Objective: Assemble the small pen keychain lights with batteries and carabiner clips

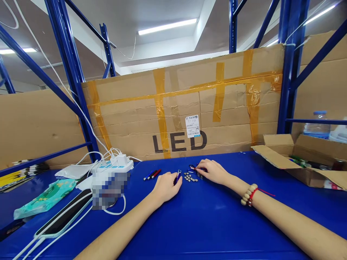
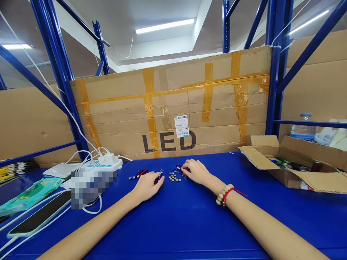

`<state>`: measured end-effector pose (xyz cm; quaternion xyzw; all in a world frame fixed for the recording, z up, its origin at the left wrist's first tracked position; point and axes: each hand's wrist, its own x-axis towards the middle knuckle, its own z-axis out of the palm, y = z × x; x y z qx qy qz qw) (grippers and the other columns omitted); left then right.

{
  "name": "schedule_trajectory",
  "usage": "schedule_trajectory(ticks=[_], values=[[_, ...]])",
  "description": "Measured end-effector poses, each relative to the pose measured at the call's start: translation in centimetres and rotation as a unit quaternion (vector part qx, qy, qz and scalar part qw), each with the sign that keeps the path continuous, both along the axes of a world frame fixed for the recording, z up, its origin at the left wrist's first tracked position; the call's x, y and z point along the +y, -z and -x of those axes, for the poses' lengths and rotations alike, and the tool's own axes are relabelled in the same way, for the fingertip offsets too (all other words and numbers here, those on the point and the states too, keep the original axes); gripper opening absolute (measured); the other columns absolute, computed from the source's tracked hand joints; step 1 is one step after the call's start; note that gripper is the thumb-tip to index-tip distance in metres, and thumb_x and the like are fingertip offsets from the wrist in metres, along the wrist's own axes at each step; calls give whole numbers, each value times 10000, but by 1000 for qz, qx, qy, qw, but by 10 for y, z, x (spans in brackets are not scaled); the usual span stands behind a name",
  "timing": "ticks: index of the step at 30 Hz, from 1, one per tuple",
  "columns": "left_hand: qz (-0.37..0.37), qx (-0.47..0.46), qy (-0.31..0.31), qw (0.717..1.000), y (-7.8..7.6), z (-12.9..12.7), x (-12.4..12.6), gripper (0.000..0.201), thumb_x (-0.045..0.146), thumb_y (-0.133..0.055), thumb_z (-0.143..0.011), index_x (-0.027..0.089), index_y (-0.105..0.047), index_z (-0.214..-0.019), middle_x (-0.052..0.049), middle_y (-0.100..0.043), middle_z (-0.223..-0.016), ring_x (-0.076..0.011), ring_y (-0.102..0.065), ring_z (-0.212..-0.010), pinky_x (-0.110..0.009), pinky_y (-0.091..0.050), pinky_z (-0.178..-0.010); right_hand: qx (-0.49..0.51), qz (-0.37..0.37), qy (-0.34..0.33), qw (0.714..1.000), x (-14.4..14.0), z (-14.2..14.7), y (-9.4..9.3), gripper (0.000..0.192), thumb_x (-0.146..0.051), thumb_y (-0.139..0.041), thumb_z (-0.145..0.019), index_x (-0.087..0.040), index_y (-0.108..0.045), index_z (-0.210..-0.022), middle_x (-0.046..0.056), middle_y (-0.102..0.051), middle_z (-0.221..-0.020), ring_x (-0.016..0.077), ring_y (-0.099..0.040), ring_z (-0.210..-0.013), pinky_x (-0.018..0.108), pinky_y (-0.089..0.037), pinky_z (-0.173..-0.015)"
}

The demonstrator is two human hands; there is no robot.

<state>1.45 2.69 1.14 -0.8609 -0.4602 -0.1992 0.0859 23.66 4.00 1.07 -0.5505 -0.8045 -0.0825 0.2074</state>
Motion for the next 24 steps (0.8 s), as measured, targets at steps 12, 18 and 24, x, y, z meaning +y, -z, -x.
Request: schedule_trajectory(ticks=[12,18,24], values=[[-9,4,4,1000,1,0,1,324,320,-358,-891,193,-522,-641,-35,-594,-644,-193,-584,-643,-251,-327,-525,41,14,105,993,15,-22,5,343,-199,-338,-909,-129,-567,-1154,124,-593,-1156,242,-545,-1063,362,-424,-886],[-2,15,-1,1000,1,1,1,311,325,-335,-907,188,-549,-727,-56,-634,-713,-208,-610,-679,-264,-384,-565,22,41,30,998,19,-23,14,409,-322,-269,-944,-206,-455,-1290,94,-504,-1285,210,-463,-1162,374,-387,-936],[5,3,3,1000,1,3,1,239,317,-291,-937,197,-497,-965,-59,-650,-820,-215,-631,-761,-275,-441,-630,28,99,17,995,28,-24,24,459,-393,-227,-920,-236,-574,-1176,84,-519,-1282,264,-433,-1200,465,-368,-941]])
